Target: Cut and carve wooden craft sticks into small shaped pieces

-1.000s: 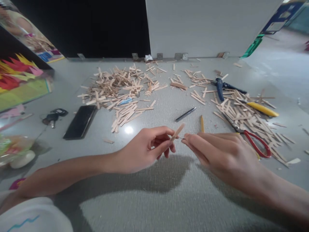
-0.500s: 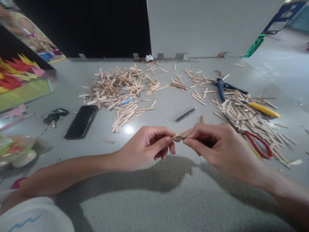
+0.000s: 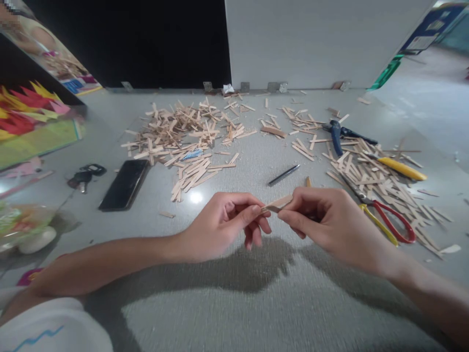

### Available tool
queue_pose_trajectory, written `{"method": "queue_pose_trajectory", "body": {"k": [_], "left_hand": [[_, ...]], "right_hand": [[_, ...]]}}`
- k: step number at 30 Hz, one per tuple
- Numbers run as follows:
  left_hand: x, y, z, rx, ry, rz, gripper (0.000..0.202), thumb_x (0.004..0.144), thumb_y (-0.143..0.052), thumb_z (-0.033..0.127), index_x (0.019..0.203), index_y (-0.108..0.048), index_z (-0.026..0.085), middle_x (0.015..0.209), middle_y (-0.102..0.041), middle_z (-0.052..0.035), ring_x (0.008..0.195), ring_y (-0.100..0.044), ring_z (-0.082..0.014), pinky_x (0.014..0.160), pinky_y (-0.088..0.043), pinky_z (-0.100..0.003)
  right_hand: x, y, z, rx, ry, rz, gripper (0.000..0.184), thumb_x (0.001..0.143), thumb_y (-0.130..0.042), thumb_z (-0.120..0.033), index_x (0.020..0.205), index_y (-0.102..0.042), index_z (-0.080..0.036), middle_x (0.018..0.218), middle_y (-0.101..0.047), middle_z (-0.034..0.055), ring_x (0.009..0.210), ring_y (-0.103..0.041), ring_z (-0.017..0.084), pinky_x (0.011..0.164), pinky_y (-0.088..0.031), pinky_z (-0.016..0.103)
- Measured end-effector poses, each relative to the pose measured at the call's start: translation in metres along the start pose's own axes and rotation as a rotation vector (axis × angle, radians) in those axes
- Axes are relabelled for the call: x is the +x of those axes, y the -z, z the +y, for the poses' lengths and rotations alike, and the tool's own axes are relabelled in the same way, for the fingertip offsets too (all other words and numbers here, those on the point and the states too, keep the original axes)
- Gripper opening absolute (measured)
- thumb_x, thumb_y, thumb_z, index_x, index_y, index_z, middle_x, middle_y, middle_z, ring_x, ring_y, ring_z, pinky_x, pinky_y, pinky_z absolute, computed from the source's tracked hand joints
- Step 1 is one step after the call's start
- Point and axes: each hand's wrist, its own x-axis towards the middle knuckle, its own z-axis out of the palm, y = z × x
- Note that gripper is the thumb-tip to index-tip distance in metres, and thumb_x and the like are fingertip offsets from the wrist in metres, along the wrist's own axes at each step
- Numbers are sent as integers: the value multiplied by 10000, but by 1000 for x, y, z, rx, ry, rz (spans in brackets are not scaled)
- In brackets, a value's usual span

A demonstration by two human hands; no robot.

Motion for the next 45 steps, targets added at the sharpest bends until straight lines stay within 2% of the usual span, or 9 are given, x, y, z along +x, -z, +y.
{"method": "queue_pose_trajectory", "body": {"k": [8, 15, 19, 25, 29, 33, 37, 41, 45], "left_hand": [[1, 2, -1, -55, -48, -18, 278, 1022, -747, 365, 904, -757, 114, 704, -719, -12, 559, -650, -88, 543, -557, -178], [4, 4, -5, -21, -43, -10, 297, 1027, -738, 365, 882, -753, 106, 671, -721, -17, 535, -640, -86, 541, -547, -179], [5, 6, -8, -7, -37, -6, 323, 1040, -711, 389, 888, -746, 107, 652, -721, -23, 523, -637, -88, 533, -539, -178], [1, 6, -6, 111, -22, 44, 315, 1085, -600, 324, 884, -724, 116, 647, -696, -16, 511, -629, -90, 500, -505, -168], [-2, 4, -5, 253, -78, 110, 302, 1076, -582, 288, 850, -708, 132, 721, -696, -8, 490, -582, -63, 451, -434, -151], [-2, 5, -4, 400, -121, 120, 324, 1068, -570, 287, 806, -694, 144, 542, -545, 56, 435, -457, -54, 436, -354, -155], [-1, 9, -3, 522, -112, 109, 366, 1067, -560, 342, 806, -716, 138, 516, -487, 60, 439, -395, -62, 430, -302, -177], [1, 12, -3, 529, -60, 76, 403, 1072, -541, 393, 834, -730, 129, 514, -472, 56, 452, -398, -72, 435, -294, -184], [4, 13, 0, 413, -14, 21, 298, 1066, -547, 347, 985, -738, 134, 680, -650, 4, 501, -452, -74, 470, -368, -182]], "right_hand": [[3, 1, 5, 172, -111, -88, 288, 934, -741, -362, 737, -630, -184, 538, -562, -50, 481, -436, 86, 456, -311, 225], [3, 0, 11, 256, -188, -128, 310, 937, -760, -412, 780, -611, -190, 538, -537, -66, 477, -405, 80, 450, -276, 223], [6, 0, 14, 270, -152, -127, 300, 948, -745, -392, 778, -599, -194, 533, -526, -73, 474, -383, 74, 440, -259, 218], [6, -9, 19, -12, 116, 83, 326, 1001, -671, -263, 689, -604, -193, 542, -537, -64, 472, -379, 72, 434, -291, 224], [-3, -16, 30, -480, 483, 316, 288, 1039, -667, -178, 751, -669, -174, 569, -597, -53, 464, -403, 74, 455, -324, 252], [-9, -14, 33, -865, 782, 343, 256, 1072, -568, -87, 874, -722, -137, 668, -717, 12, 530, -580, 118, 507, -407, 292], [-8, -7, 26, -1139, 934, 339, 331, 1084, -478, -41, 938, -769, -100, 675, -733, 44, 517, -589, 127, 487, -424, 295], [-4, -3, 23, -1326, 1060, 337, 261, 1049, -591, -50, 898, -791, -124, 621, -716, 30, 486, -560, 112, 446, -397, 273], [-3, -2, 25, -1266, 1007, 338, 273, 1049, -569, -38, 894, -781, -114, 651, -730, 46, 501, -583, 124, 458, -421, 283]]}}
